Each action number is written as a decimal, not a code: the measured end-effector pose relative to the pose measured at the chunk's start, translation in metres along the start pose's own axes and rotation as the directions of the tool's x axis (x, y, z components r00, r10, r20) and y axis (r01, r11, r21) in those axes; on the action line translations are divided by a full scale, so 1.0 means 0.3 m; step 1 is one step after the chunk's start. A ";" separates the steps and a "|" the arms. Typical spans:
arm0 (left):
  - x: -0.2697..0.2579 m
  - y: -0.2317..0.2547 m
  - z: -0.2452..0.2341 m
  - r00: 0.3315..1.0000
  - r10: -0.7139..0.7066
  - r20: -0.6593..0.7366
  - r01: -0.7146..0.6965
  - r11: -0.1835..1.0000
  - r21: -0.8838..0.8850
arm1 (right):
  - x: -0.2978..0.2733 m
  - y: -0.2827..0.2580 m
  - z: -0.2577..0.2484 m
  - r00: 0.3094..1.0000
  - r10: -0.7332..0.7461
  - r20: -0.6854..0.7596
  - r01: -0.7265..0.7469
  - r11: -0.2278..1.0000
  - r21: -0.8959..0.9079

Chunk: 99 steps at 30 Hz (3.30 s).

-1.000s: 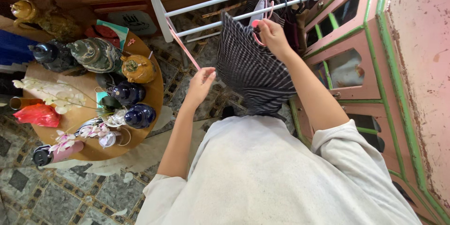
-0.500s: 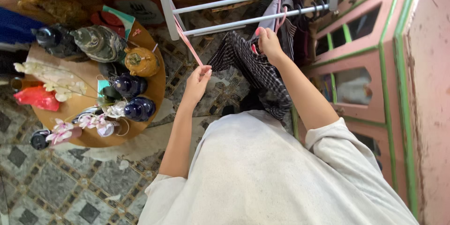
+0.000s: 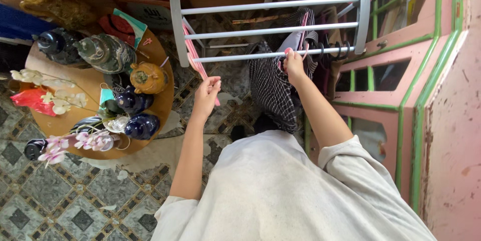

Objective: The person uses a lint roller on a checkered shirt laid on a pink table, then places the shirt on a pink hanger and hangs it on a drying rack. They repeat the process with a black shirt, rolling it, placing it on a hanger, and hanging it on the rack.

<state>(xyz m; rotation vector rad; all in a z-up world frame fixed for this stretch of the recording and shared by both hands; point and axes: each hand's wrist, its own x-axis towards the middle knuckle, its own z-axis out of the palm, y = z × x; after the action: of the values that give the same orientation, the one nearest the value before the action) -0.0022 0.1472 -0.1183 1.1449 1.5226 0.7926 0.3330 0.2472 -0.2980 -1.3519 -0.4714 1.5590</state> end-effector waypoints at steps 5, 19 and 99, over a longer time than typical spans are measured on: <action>0.074 0.054 0.090 0.998 -0.064 0.011 0.063 0.995 0.072 | 0.060 0.010 -0.046 0.995 0.083 -0.063 -0.091 0.986 -0.141; 0.167 0.066 0.126 0.995 -0.098 -0.033 0.101 0.989 0.113 | 0.151 -0.048 -0.165 0.993 -0.001 -0.118 -0.090 0.646 -0.758; -0.018 0.052 0.363 0.869 0.305 0.390 -0.406 0.889 0.210 | -1.126 -0.333 -0.433 0.231 -0.814 -0.533 0.476 0.572 -0.668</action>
<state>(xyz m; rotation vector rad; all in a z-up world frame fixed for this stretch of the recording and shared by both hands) 0.1070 0.1393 -0.1303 1.7260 1.1603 0.5769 0.4580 -0.0325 -0.0810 -1.6595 -0.6432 -0.0161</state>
